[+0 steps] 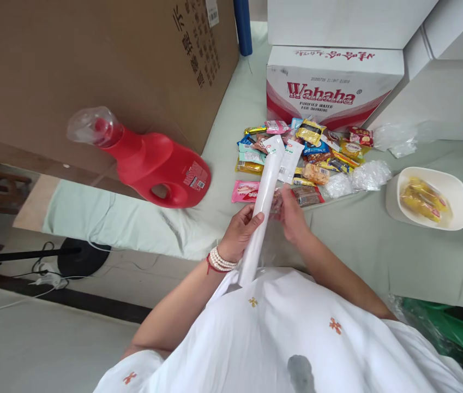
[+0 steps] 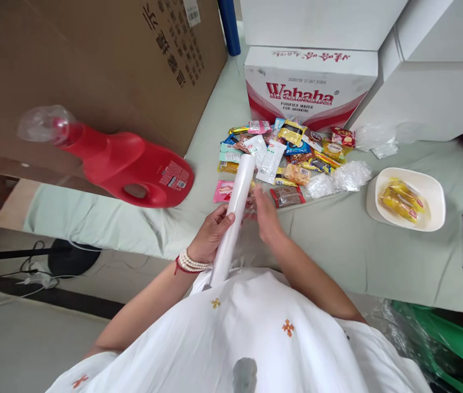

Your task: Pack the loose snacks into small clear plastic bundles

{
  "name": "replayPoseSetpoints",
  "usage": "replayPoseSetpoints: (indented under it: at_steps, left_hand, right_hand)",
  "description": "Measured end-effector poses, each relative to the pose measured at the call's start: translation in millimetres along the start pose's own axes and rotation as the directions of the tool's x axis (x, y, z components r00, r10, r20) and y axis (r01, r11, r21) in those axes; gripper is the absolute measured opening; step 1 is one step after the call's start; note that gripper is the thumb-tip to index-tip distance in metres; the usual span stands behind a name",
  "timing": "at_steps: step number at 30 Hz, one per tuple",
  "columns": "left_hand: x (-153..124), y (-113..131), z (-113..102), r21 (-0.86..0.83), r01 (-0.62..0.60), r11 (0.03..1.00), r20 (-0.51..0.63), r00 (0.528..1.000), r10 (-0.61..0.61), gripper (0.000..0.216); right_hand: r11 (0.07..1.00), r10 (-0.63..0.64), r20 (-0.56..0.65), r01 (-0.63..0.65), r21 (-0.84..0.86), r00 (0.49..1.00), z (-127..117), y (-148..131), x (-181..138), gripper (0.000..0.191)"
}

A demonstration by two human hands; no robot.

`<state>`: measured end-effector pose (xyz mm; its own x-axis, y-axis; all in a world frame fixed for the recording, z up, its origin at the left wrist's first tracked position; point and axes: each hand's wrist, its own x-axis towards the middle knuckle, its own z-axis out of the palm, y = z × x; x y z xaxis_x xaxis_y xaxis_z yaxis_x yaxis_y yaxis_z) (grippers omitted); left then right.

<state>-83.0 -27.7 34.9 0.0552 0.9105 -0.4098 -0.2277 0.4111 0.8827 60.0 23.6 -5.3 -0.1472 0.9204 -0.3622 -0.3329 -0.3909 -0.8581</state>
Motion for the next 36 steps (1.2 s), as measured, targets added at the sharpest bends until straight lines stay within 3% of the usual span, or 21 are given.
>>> replayPoseSetpoints:
  at_steps: [2, 4, 6, 8, 10, 11, 12, 14, 16, 18, 20, 23, 25, 28, 30, 32, 34, 36]
  left_hand:
    - [-2.3, -4.5, 1.6, -0.076, 0.002, 0.997, 0.034, 0.999, 0.001, 0.05]
    - [-4.8, -10.0, 1.0, -0.206, 0.028, 0.978, 0.07, 0.997, -0.014, 0.046]
    - [-5.8, -17.0, -0.2, -0.332, 0.047, 0.942, 0.064, 0.998, -0.028, 0.046]
    - [-3.6, -24.8, -1.1, -0.371, 0.004, 0.929, -0.014, 1.0, -0.01, 0.048]
    - [1.0, -31.3, -3.3, -0.335, -0.07, 0.94, -0.105, 0.994, 0.037, 0.051]
    - [3.4, -33.4, -5.5, -0.316, -0.092, 0.944, -0.143, 0.989, 0.049, 0.051]
    - [5.3, -34.5, -8.6, -0.317, -0.093, 0.944, -0.157, 0.987, 0.044, 0.051]
    - [6.4, -34.3, -16.5, -0.393, -0.052, 0.918, -0.109, 0.994, 0.01, 0.05]
    - [4.0, -32.6, -23.1, -0.483, 0.03, 0.875, 0.017, 1.0, -0.025, 0.053]
    - [0.6, -31.2, -24.5, -0.507, 0.107, 0.856, 0.118, 0.992, -0.054, 0.062]
    - [-1.4, -30.8, -20.8, -0.418, 0.118, 0.901, 0.056, 0.993, -0.105, 0.065]
    - [-1.9, -29.0, -15.9, -0.096, 0.078, 0.992, -0.173, 0.98, -0.094, 0.061]
    - [-3.3, -25.9, -18.4, 0.02, 0.089, 0.996, -0.173, 0.981, -0.084, 0.052]
    - [-8.6, -22.0, -25.5, -0.138, 0.147, 0.98, -0.058, 0.986, -0.156, 0.037]
    - [-11.5, -22.8, -27.2, -0.19, 0.185, 0.964, -0.092, 0.975, -0.205, 0.037]
    - [-11.9, -26.5, -27.3, -0.033, 0.201, 0.979, -0.219, 0.954, -0.203, 0.046]
    - [-10.7, -30.5, -29.9, 0.238, 0.197, 0.951, -0.331, 0.937, -0.111, 0.056]
    - [-10.3, -32.1, -36.7, 0.41, 0.182, 0.894, -0.35, 0.936, -0.03, 0.054]
  right_hand:
    - [0.993, -0.05, -0.054, 0.043, -0.108, 0.997, 8.0, 6.5, -10.4, 0.056]
    - [0.927, -0.175, -0.097, 0.131, -0.351, 0.98, 12.0, 8.0, -15.8, 0.051]
    - [0.717, -0.294, -0.025, 0.204, -0.666, 0.955, 15.1, 2.3, -17.5, 0.045]
    - [0.398, -0.29, 0.166, 0.276, -0.875, 0.943, 19.8, -9.1, -18.1, 0.035]
    - [0.16, -0.203, 0.326, 0.36, -0.919, 0.923, 24.7, -23.0, -18.9, 0.025]
    - [0.118, -0.175, 0.37, 0.392, -0.912, 0.913, 25.7, -29.9, -19.1, 0.023]
    - [0.125, -0.175, 0.388, 0.412, -0.903, 0.905, 25.1, -36.5, -19.1, 0.024]
    - [0.235, -0.251, 0.366, 0.423, -0.875, 0.896, 18.6, -47.5, -17.5, 0.03]
    - [0.366, -0.341, 0.307, 0.427, -0.827, 0.888, 7.4, -55.0, -14.8, 0.036]
    - [0.431, -0.388, 0.269, 0.432, -0.792, 0.881, -4.2, -58.7, -13.2, 0.037]
    - [0.425, -0.393, 0.27, 0.434, -0.794, 0.879, -14.1, -60.0, -15.0, 0.037]
    - [0.377, -0.393, 0.262, 0.415, -0.828, 0.881, -29.6, -60.0, -23.8, 0.038]
    - [0.404, -0.398, 0.195, 0.362, -0.84, 0.896, -43.3, -58.4, -31.2, 0.038]
    - [0.528, -0.345, 0.054, 0.241, -0.814, 0.937, -65.2, -50.5, -39.9, 0.04]
    - [0.577, -0.295, 0.002, 0.18, -0.797, 0.955, -76.2, -41.6, -42.7, 0.043]
    - [0.582, -0.273, -0.013, 0.154, -0.799, 0.962, -83.0, -32.0, -43.3, 0.048]
    - [0.57, -0.274, -0.024, 0.143, -0.809, 0.961, -87.4, -23.8, -42.3, 0.052]
    - [0.56, -0.278, -0.033, 0.134, -0.818, 0.96, -91.6, -17.3, -40.4, 0.054]
